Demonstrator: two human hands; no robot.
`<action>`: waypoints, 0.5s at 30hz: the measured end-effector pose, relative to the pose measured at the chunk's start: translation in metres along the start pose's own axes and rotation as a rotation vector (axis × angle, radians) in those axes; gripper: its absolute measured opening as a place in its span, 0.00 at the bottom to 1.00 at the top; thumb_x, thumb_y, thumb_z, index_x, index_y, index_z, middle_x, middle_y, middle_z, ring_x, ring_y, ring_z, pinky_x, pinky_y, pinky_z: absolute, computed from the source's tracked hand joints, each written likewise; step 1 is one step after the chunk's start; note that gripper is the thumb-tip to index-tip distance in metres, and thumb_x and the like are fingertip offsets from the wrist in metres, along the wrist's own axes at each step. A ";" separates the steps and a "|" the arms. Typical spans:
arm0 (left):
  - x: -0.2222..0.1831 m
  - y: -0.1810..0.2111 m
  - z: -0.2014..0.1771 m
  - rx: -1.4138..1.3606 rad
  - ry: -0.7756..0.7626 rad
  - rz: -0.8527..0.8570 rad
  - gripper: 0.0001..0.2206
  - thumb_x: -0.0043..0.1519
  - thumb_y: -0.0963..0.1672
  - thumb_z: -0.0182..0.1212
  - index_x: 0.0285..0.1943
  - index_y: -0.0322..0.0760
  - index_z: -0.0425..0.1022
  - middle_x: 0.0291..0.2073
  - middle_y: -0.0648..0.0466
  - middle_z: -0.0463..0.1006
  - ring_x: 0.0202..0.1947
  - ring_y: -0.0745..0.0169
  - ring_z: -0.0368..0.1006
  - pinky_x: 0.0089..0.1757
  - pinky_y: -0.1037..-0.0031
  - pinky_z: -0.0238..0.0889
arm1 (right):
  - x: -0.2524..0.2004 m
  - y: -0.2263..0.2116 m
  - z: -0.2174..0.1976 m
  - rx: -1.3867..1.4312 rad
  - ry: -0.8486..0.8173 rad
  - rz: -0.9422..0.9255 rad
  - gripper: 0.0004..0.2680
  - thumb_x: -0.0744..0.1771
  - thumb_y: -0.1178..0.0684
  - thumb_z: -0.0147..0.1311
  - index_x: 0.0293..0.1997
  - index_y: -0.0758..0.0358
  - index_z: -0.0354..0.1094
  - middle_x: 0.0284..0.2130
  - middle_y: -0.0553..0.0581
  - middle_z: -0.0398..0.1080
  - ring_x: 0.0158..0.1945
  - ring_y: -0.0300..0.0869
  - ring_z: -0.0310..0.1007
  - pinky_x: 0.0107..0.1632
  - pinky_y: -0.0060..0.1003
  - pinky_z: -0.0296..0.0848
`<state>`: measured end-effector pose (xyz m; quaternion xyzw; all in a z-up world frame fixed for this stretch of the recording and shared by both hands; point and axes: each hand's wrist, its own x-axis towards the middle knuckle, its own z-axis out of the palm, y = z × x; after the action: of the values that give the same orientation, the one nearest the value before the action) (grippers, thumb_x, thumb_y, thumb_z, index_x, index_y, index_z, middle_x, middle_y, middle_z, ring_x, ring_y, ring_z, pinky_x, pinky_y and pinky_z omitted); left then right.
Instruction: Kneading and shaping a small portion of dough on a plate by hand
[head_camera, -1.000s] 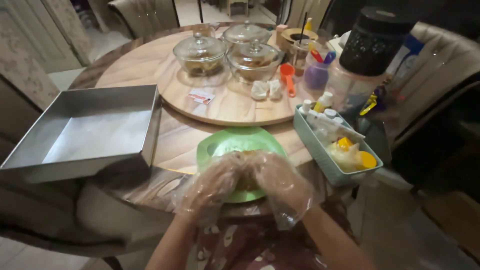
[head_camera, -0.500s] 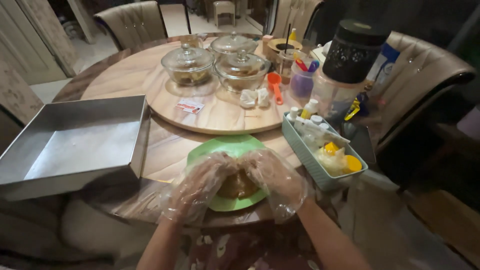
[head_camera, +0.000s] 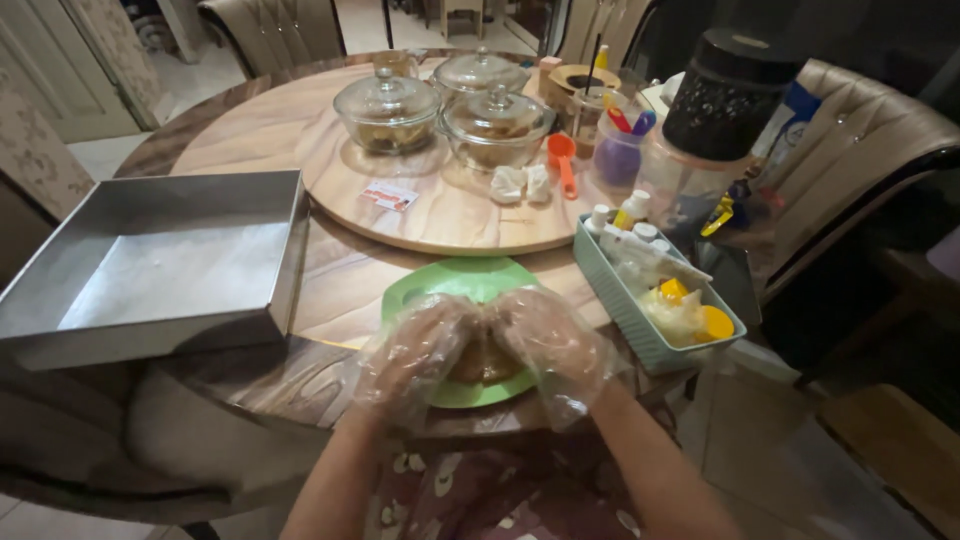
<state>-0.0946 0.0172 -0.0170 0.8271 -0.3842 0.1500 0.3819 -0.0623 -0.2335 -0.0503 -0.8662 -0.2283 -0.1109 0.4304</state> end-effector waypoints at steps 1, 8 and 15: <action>0.001 0.001 -0.004 -0.029 0.091 0.041 0.15 0.67 0.38 0.43 0.46 0.35 0.81 0.47 0.65 0.81 0.52 0.79 0.72 0.51 0.90 0.69 | -0.003 0.003 -0.002 0.041 -0.005 -0.011 0.06 0.65 0.53 0.54 0.43 0.56 0.74 0.41 0.56 0.76 0.46 0.44 0.75 0.50 0.35 0.76; 0.030 -0.073 0.038 -0.140 -0.194 -0.193 0.22 0.68 0.51 0.38 0.63 0.45 0.73 0.62 0.49 0.74 0.61 0.51 0.69 0.61 0.58 0.58 | -0.009 0.027 0.011 -0.006 -0.059 -0.067 0.05 0.65 0.54 0.54 0.44 0.54 0.73 0.42 0.53 0.75 0.47 0.41 0.75 0.50 0.34 0.75; 0.030 -0.072 0.037 -0.251 -0.175 -0.207 0.19 0.66 0.52 0.47 0.61 0.45 0.75 0.59 0.47 0.75 0.62 0.49 0.68 0.62 0.58 0.56 | 0.015 0.043 0.021 -1.071 -0.113 -0.162 0.03 0.65 0.48 0.54 0.30 0.46 0.69 0.31 0.43 0.69 0.39 0.42 0.70 0.40 0.40 0.70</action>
<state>-0.0224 0.0040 -0.0624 0.8180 -0.3445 -0.0119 0.4605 -0.0286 -0.2347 -0.0871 -0.9485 -0.2287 -0.1977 -0.0942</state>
